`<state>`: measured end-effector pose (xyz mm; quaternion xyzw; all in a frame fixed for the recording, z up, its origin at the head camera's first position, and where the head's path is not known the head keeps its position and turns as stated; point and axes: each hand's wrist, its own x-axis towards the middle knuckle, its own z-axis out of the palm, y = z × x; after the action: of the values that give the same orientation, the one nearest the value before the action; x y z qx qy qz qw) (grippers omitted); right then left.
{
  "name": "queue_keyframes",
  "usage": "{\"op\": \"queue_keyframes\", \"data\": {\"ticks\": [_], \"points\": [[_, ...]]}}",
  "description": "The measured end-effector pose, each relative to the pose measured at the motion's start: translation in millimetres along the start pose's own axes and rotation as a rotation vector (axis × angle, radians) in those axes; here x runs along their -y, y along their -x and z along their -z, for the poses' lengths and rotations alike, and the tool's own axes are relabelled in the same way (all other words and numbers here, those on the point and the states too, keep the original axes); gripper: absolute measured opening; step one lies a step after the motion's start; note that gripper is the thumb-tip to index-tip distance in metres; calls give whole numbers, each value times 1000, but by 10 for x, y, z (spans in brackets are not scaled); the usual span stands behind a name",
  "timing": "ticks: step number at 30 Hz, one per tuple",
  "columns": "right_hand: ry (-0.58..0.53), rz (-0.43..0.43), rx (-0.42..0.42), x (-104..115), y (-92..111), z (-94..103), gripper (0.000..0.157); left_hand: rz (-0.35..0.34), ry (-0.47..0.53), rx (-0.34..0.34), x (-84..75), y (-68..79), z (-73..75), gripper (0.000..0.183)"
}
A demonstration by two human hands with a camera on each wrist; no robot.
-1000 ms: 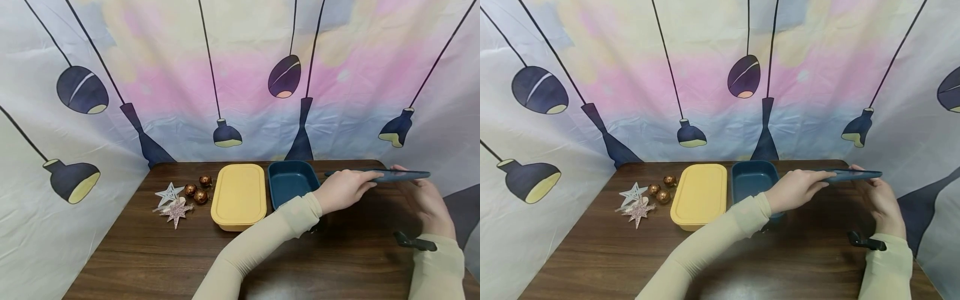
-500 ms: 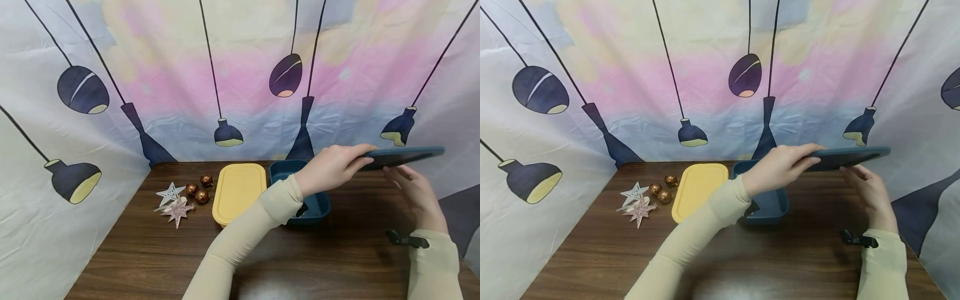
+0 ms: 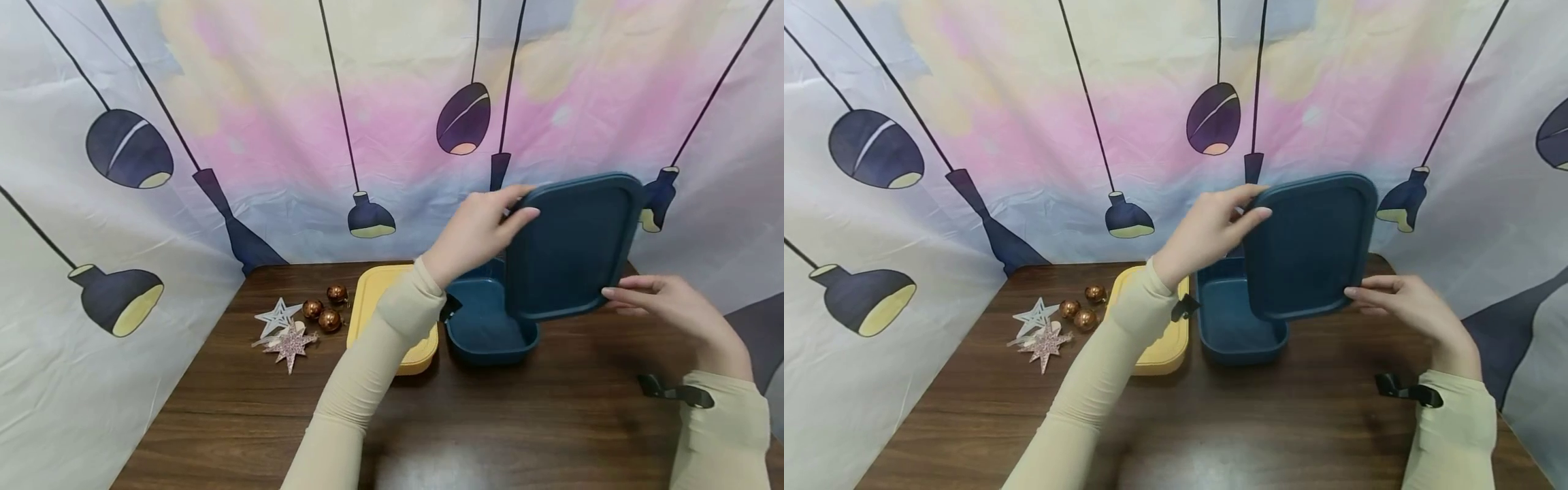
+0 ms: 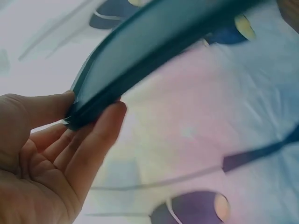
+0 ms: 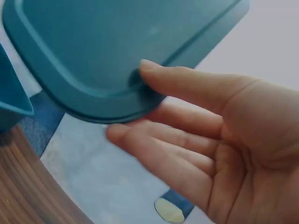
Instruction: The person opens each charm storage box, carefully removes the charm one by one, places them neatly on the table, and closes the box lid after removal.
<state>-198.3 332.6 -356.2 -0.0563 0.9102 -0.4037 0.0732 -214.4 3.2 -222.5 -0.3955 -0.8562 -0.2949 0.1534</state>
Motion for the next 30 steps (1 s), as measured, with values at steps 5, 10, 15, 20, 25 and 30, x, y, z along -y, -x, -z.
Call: {"op": "queue_keyframes", "data": {"ticks": [5, 10, 15, 20, 25, 30], "points": [[-60, 97, 142, 98, -35, -110, 51, 162, -17, 25, 334, 35, 18, 44], [-141, 108, 298, 158, -131, -265, 42, 270, -7, 68, 680, 121, -42, 43], [-140, 113, 362, 215, -231, -434, 37, 336, 20, 96, 942, 195, -72, 43], [-130, 124, 359, 243, -329, -593, 37, 435, 59, 123, 1156, 233, -126, 45], [-86, 131, 336, 270, -386, -711, 34, 488, 79, 136, 1305, 245, -199, 46], [-30, 84, 240, 289, -422, -777, 46, 506, 74, 126, 1436, 239, -296, 45]]}}
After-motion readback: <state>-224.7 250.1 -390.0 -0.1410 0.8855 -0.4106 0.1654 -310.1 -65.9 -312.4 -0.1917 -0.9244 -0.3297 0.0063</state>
